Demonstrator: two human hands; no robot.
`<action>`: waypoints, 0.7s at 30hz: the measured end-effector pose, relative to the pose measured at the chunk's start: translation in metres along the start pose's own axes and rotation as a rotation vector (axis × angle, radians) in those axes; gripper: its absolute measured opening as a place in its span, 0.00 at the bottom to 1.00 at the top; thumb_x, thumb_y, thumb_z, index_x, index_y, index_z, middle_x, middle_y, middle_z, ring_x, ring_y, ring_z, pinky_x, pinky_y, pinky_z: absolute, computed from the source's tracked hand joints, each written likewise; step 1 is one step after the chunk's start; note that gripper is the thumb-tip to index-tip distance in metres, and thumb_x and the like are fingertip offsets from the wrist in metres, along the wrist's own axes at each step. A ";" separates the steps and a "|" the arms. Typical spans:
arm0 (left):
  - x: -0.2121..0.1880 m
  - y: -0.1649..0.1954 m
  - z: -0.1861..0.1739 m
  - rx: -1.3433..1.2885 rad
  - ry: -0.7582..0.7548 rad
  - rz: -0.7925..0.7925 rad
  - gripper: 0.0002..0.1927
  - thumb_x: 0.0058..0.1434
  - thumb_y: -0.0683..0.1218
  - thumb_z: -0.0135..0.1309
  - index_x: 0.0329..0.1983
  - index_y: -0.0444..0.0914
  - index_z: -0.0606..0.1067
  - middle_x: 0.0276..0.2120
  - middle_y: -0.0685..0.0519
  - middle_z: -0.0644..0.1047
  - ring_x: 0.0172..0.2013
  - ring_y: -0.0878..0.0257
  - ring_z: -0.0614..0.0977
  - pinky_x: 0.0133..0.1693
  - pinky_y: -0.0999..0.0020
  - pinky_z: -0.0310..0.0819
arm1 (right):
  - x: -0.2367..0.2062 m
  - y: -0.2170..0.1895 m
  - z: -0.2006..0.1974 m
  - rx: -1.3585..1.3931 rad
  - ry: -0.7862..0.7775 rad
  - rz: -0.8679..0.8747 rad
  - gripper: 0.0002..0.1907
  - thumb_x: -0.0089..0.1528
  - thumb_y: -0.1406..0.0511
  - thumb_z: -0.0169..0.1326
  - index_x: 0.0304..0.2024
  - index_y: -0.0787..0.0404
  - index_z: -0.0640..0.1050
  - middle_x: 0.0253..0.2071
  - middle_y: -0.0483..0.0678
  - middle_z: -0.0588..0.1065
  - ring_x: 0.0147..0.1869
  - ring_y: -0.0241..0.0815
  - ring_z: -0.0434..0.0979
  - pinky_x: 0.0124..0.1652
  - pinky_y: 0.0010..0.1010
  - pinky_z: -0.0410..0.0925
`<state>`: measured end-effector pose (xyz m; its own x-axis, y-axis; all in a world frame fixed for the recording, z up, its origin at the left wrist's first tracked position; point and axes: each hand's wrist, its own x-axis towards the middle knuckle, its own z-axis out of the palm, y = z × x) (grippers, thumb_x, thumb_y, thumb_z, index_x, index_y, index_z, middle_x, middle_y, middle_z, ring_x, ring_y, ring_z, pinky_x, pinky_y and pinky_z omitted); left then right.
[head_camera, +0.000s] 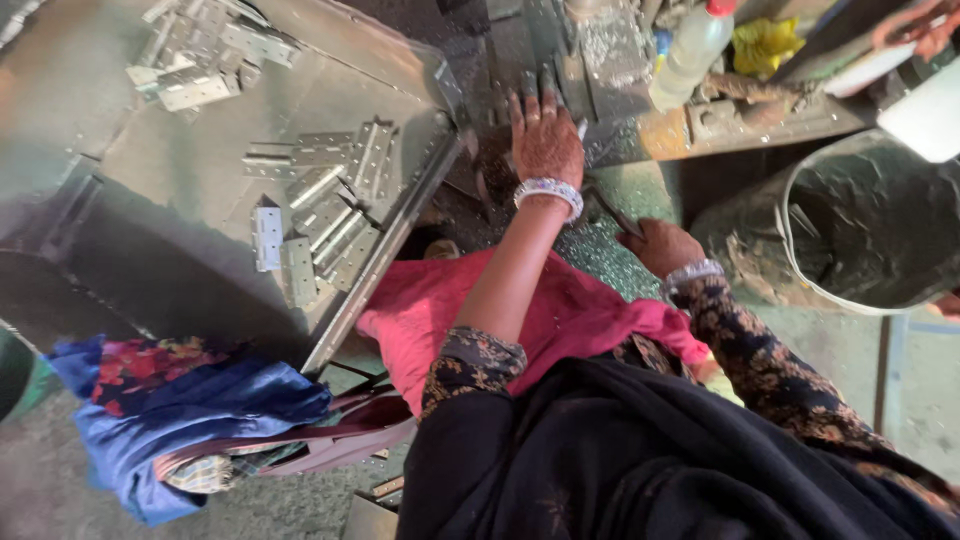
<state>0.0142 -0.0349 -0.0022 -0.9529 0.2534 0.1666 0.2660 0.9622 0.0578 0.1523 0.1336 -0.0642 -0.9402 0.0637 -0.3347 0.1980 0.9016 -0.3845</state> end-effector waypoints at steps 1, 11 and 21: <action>0.000 0.001 0.001 -0.028 -0.038 0.002 0.23 0.73 0.55 0.37 0.60 0.40 0.75 0.71 0.50 0.65 0.72 0.53 0.62 0.74 0.49 0.33 | 0.003 0.003 0.000 -0.013 -0.034 0.012 0.31 0.67 0.41 0.49 0.43 0.63 0.79 0.40 0.63 0.79 0.46 0.64 0.80 0.46 0.54 0.71; 0.000 -0.005 -0.014 -0.013 0.002 0.002 0.22 0.71 0.55 0.40 0.58 0.40 0.77 0.71 0.50 0.65 0.72 0.50 0.61 0.73 0.48 0.34 | 0.010 0.015 0.021 0.071 -0.003 0.037 0.29 0.65 0.42 0.51 0.43 0.61 0.80 0.39 0.64 0.79 0.46 0.66 0.80 0.46 0.54 0.71; 0.021 -0.005 -0.008 -0.062 0.113 -0.025 0.23 0.69 0.52 0.40 0.60 0.40 0.77 0.69 0.50 0.64 0.71 0.51 0.60 0.72 0.45 0.30 | 0.014 0.016 0.020 0.034 -0.018 0.049 0.29 0.66 0.43 0.51 0.46 0.61 0.79 0.40 0.63 0.80 0.47 0.64 0.82 0.46 0.53 0.72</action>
<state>-0.0058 -0.0355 0.0085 -0.9379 0.2131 0.2736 0.2540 0.9592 0.1237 0.1481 0.1404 -0.0924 -0.9239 0.0990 -0.3695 0.2530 0.8828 -0.3959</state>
